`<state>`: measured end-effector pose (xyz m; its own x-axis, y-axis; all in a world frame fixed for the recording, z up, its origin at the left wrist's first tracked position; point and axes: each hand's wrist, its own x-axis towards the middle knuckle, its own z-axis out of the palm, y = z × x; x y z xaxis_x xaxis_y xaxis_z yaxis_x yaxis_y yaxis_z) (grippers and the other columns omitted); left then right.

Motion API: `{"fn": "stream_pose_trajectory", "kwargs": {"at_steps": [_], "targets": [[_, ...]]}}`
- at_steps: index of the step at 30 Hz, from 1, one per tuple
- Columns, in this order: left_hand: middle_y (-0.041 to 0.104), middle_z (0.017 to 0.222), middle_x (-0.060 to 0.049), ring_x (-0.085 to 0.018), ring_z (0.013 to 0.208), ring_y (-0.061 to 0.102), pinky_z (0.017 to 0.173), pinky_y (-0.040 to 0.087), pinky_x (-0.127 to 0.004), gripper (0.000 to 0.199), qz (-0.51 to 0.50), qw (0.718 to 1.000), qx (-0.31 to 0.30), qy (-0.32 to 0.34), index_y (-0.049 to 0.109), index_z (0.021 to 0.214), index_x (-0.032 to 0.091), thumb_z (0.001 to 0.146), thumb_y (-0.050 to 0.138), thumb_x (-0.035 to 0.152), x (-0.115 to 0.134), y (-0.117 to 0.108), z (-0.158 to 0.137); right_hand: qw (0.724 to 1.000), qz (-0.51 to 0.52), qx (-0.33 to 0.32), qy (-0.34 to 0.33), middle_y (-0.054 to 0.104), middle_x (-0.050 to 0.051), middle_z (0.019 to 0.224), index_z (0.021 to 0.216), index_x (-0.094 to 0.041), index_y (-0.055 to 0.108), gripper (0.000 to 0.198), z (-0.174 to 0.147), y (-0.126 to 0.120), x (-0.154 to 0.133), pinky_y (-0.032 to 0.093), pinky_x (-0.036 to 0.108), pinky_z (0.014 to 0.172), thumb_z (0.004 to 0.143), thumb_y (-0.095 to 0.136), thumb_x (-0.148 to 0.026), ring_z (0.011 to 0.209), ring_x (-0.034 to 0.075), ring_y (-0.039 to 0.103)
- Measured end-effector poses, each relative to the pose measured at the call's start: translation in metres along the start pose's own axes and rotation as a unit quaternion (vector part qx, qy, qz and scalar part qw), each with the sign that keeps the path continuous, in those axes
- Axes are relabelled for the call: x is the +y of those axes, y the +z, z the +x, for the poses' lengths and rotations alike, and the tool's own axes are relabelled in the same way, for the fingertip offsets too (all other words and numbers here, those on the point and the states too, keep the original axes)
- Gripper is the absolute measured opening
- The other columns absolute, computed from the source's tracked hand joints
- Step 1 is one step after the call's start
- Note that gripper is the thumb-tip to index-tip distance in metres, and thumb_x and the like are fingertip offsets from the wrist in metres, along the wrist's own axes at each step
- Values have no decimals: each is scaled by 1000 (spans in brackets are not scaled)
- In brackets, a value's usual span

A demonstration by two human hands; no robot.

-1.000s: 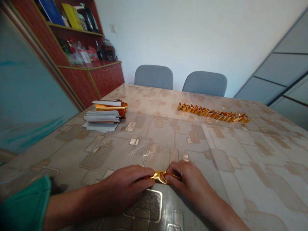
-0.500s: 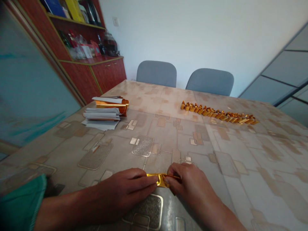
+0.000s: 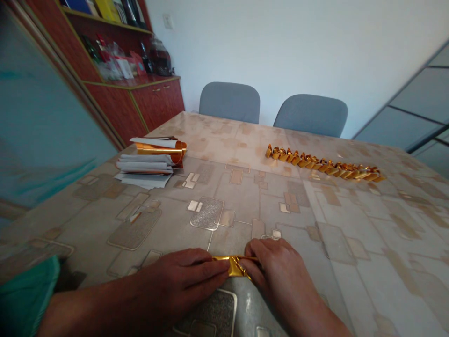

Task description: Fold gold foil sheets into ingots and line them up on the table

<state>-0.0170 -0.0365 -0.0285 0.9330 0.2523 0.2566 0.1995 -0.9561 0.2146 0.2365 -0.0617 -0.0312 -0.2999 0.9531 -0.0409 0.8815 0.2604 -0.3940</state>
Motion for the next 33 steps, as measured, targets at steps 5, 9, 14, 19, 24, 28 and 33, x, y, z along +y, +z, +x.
{"fn": "stream_pose_trajectory", "kwargs": {"at_steps": [5,9,14,19,24,28,33], "targets": [[65,124,-13,-21,108,63,93,54,-32,36,-4,1000,-1,-2,55,132,12,97,47,10,0,0,0,1000,-16,1,-8,68,0,67,73,-23,65,18,1,1,1,40,30,60,89,70,-27,64,20,64],[65,124,-13,-22,109,63,92,55,-32,37,1,1000,-19,-5,53,133,11,97,46,11,1,-2,1,998,-50,-27,8,69,1,66,72,-22,64,20,4,0,1,38,31,59,90,69,-28,63,22,65],[64,126,-13,-22,108,62,91,54,-32,38,7,999,-31,-4,52,133,11,95,48,10,2,-3,2,996,-47,-72,21,69,2,66,69,-21,63,26,10,-8,-3,35,28,55,93,66,-30,60,19,64],[63,127,-13,-21,102,62,88,55,-31,39,10,1000,-26,-4,52,133,12,95,49,11,2,-2,3,997,-20,-75,2,67,1,63,67,-20,60,31,13,-11,-2,29,25,50,94,65,-34,54,14,58],[60,135,-14,-22,106,61,90,54,-33,40,2,1000,-20,1,51,134,13,95,48,12,2,-4,4,998,-15,-56,-26,66,0,61,72,-21,60,31,12,-8,5,27,27,52,96,63,-40,54,15,58],[62,132,-14,-22,108,61,90,54,-33,42,2,1000,-21,-9,49,136,13,94,50,11,2,-5,4,998,-25,-39,-45,65,-1,62,75,-22,61,32,12,-6,9,28,27,52,96,61,-47,55,16,59],[64,127,-14,-22,108,60,92,53,-32,43,1,999,-40,-10,49,135,10,92,56,13,3,-4,5,994,-65,-36,-78,67,-2,64,77,-23,59,30,12,-6,11,30,29,55,97,59,-46,56,18,58]]}}
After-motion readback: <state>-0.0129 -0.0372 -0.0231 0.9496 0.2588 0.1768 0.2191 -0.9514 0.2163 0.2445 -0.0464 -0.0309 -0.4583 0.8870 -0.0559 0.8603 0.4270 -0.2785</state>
